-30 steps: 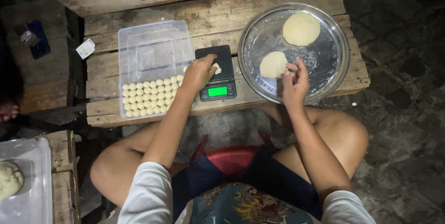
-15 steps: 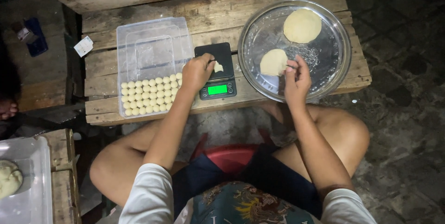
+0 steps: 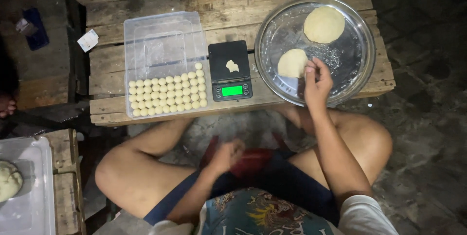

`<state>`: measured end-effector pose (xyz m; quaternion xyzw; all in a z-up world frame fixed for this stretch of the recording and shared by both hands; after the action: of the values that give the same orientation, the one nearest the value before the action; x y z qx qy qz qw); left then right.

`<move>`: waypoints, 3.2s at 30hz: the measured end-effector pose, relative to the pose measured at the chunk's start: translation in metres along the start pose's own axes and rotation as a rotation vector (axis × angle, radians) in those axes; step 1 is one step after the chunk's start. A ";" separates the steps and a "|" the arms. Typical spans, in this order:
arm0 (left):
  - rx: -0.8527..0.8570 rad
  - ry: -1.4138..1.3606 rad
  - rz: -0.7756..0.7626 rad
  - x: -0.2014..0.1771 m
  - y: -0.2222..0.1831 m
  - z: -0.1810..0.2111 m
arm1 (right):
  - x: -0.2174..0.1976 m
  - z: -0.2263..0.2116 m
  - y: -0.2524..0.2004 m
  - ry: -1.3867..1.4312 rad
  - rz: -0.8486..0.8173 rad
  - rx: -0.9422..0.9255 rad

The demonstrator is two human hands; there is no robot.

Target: The person sits on the floor and repeatedly shapes small dough balls into flat discs by hand. They place the flattened dough onto a metal tray and occasionally weigh small pieces on a digital scale.

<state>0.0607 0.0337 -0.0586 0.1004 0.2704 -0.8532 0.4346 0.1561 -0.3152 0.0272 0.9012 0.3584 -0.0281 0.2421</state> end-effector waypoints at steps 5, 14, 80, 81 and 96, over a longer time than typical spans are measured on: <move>0.060 0.122 -0.047 0.018 0.000 -0.011 | -0.003 0.013 0.003 0.018 0.046 -0.012; 0.070 0.028 -0.013 -0.003 0.001 0.023 | -0.009 0.035 -0.006 -0.151 0.029 0.021; 0.186 0.095 0.056 0.020 0.023 -0.026 | 0.139 -0.063 -0.001 -0.201 -0.638 -0.080; 0.185 0.090 0.060 0.017 0.021 -0.019 | 0.146 -0.069 -0.001 -0.202 -0.643 -0.083; 0.273 0.113 0.065 -0.008 0.012 0.021 | 0.197 -0.071 -0.007 -0.374 -0.743 0.063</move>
<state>0.0759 0.0222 -0.0427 0.2150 0.1725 -0.8604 0.4287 0.2888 -0.1541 0.0428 0.6969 0.6082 -0.2875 0.2488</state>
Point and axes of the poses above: each hand's wrist, its own y-axis towards the middle knuckle, its own x-axis out of the palm, z = x × y, the point moved 7 cm from there along y, towards the middle knuckle, and after that the axes turned 7 degrees about z, right-handed, at the moved point
